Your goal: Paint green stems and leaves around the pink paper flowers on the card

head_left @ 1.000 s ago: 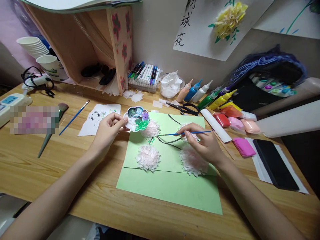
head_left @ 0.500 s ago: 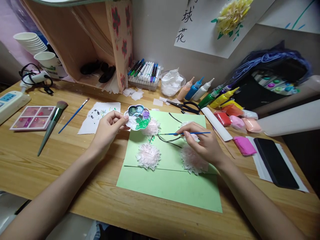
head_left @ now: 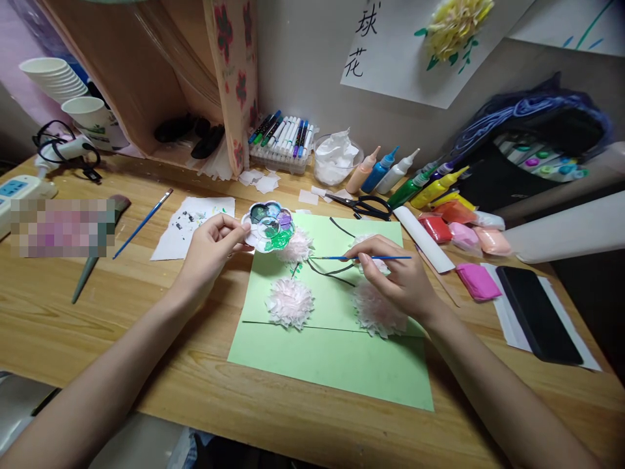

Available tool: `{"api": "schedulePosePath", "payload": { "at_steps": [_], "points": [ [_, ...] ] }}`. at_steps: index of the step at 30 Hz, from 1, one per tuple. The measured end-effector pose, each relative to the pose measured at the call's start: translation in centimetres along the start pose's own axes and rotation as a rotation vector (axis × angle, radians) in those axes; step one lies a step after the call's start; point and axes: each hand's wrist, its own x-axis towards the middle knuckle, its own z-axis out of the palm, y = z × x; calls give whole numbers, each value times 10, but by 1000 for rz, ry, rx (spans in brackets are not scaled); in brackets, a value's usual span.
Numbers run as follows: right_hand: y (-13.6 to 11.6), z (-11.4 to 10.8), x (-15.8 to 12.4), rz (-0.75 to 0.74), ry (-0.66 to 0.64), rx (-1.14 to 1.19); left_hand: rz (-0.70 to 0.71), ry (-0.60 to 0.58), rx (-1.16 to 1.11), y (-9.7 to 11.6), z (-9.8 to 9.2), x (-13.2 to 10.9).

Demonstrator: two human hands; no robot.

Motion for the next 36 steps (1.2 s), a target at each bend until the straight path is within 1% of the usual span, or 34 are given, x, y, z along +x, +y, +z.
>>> {"api": "schedulePosePath", "payload": {
  "at_steps": [9, 16, 25, 32, 36],
  "points": [
    [-2, -1, 0, 3, -29, 16, 7, 1, -14, -1, -1, 0],
    [-4, -1, 0, 21, 15, 10, 9, 8, 11, 0, 0, 0],
    [-3, -1, 0, 14, -21, 5, 3, -3, -9, -1, -1, 0],
    [-3, -1, 0, 10, 48, 1, 10, 4, 9, -4, -2, 2],
    [-2, 0, -1, 19, -6, -2, 11, 3, 12, -3, -1, 1]
  ]
}}
